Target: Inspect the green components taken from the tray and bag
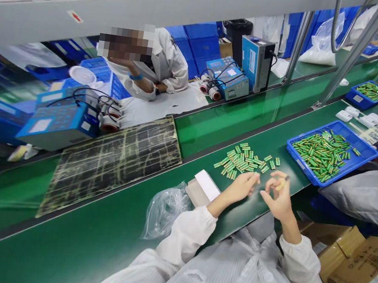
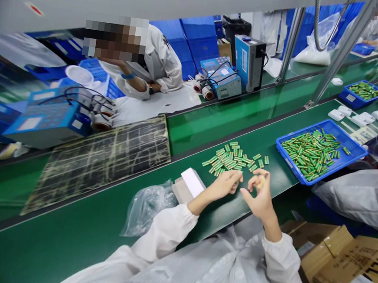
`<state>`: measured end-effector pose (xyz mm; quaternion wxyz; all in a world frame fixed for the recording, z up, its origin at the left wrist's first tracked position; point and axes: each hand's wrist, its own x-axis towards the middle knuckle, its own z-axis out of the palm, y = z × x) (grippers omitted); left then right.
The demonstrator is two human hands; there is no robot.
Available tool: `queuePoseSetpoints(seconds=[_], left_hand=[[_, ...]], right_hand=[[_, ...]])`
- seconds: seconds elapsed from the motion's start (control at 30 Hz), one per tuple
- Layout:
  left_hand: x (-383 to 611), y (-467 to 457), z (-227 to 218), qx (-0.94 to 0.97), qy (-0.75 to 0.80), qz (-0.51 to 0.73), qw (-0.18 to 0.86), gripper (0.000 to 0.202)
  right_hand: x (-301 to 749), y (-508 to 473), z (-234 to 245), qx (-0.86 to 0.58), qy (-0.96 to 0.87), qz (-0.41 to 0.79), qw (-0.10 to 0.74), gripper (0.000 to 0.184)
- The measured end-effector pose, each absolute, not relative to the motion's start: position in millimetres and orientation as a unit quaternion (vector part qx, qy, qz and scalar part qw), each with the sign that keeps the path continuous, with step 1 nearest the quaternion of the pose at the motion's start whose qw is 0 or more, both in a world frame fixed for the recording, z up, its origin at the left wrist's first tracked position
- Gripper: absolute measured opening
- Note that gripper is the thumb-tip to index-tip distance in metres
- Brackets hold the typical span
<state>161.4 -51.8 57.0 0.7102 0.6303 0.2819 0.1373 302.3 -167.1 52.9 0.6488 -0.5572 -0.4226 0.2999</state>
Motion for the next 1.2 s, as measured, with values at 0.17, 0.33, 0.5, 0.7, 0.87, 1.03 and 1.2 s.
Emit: queuePoseSetpoints(seconds=[0.17,0.33,0.5,0.7,0.87,1.03,1.2], left_hand=[[143,-60,63,0.491,0.282,0.188,0.803,0.067],[138,-66,68,0.497,0.299,0.231,0.781,0.070],[136,-68,65,0.501,0.309,0.249,0.769,0.070],[132,-71,63,0.540,0.321,0.238,0.741,0.069],[125,-70,65,0.697,0.329,0.260,0.582,0.061],[126,-71,57,0.698,0.320,0.268,0.582,0.052],[124,-70,56,0.714,0.297,0.258,0.579,0.046]], right_hand=[[302,-179,63,-0.508,-0.358,0.478,0.620,0.049],[284,-177,68,-0.527,-0.373,0.553,0.526,0.044],[269,-167,74,-0.535,-0.350,0.560,0.527,0.048],[264,-166,78,-0.536,-0.331,0.556,0.542,0.049],[261,-167,77,-0.530,-0.318,0.558,0.554,0.051],[256,-164,75,-0.503,-0.291,0.553,0.597,0.050],[254,-162,72,-0.485,-0.299,0.532,0.627,0.043]])
